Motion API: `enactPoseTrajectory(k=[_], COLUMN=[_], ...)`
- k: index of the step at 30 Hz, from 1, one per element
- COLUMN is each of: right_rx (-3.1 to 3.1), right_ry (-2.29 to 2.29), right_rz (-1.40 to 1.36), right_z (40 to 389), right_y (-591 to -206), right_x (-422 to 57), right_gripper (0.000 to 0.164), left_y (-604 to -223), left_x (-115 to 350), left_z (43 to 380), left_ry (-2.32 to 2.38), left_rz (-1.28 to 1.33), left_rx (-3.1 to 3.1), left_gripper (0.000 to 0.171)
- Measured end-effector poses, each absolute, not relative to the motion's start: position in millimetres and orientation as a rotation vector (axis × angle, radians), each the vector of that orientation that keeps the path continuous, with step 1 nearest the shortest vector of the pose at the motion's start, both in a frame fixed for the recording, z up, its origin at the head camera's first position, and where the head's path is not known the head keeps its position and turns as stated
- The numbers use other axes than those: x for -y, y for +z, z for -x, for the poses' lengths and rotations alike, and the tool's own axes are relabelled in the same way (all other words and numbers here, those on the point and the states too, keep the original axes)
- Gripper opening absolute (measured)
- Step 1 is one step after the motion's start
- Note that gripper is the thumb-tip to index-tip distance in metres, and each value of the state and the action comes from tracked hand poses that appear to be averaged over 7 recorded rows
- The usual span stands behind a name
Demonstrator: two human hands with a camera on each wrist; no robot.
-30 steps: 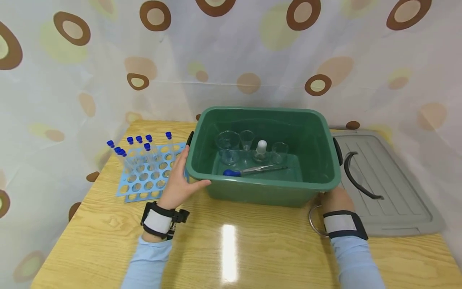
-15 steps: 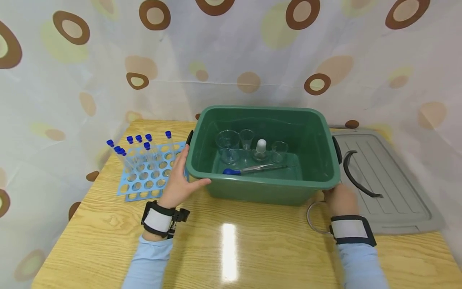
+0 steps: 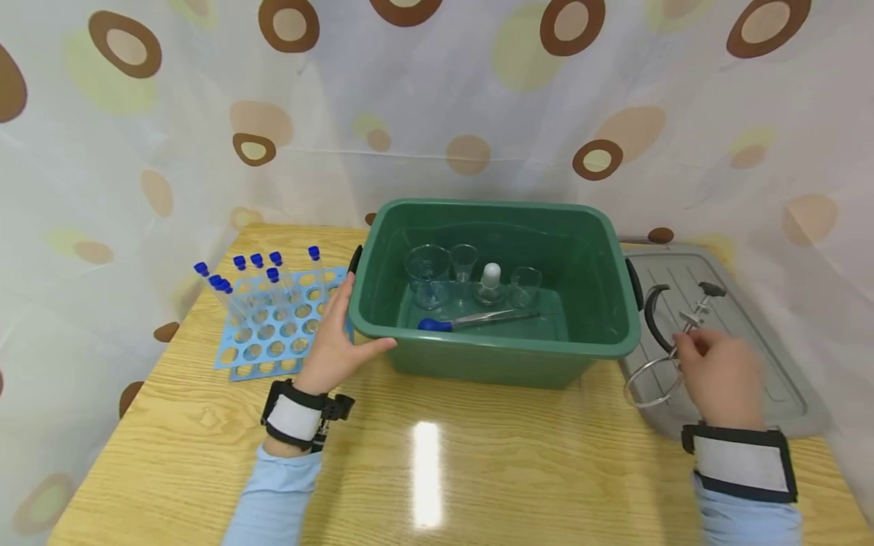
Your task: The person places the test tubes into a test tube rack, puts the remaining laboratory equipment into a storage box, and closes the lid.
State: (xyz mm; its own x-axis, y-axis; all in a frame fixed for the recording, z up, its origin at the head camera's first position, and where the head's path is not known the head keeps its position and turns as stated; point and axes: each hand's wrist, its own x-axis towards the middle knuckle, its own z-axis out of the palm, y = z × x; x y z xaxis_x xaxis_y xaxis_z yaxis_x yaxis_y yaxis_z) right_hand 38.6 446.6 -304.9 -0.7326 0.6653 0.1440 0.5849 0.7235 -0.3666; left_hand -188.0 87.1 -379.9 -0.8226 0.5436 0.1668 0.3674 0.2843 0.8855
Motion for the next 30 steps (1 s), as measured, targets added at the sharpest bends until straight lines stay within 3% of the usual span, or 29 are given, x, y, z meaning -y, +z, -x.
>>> enactPoseTrajectory(k=[6,12,17,19,21,25,30], right_rx=[2.570,2.273,2.154,2.167,2.222,2.406,2.567], right_ry=[0.458,0.597,0.651,0.671,0.662,0.541,0.144], right_rz=[0.899,0.629,0.403,0.327,0.286,0.339,0.276], right_z=[-40.0,-25.1,-9.3,-3.4,2.2,12.8,25.7], right_y=[-267.9,-240.0,-223.0,-216.5,-210.5,-199.2,-194.4], right_x=[-439.3,-436.5,-430.1,-425.1,-419.0,-401.6,-382.6], right_gripper=[0.038,0.022,0.057,0.058,0.052,0.017,0.019], left_y=[-378.2,-378.2,-377.8,-378.1,-378.9,-381.1,-382.9], left_x=[-85.5,-86.1,-86.1,-85.9,-85.6,-85.4,-87.0], left_z=[190.2,190.8,190.5,190.3,190.3,190.5,189.4], left_ry=[1.551,1.544,1.545,1.541,1.539,1.544,1.547], left_rz=[-0.864,-0.869,-0.871,-0.876,-0.878,-0.874,-0.869], left_rx=[-2.405,-2.399,-2.412,-2.419,-2.426,-2.436,-2.431], left_gripper=[0.109,0.110,0.109,0.109,0.109,0.109,0.109])
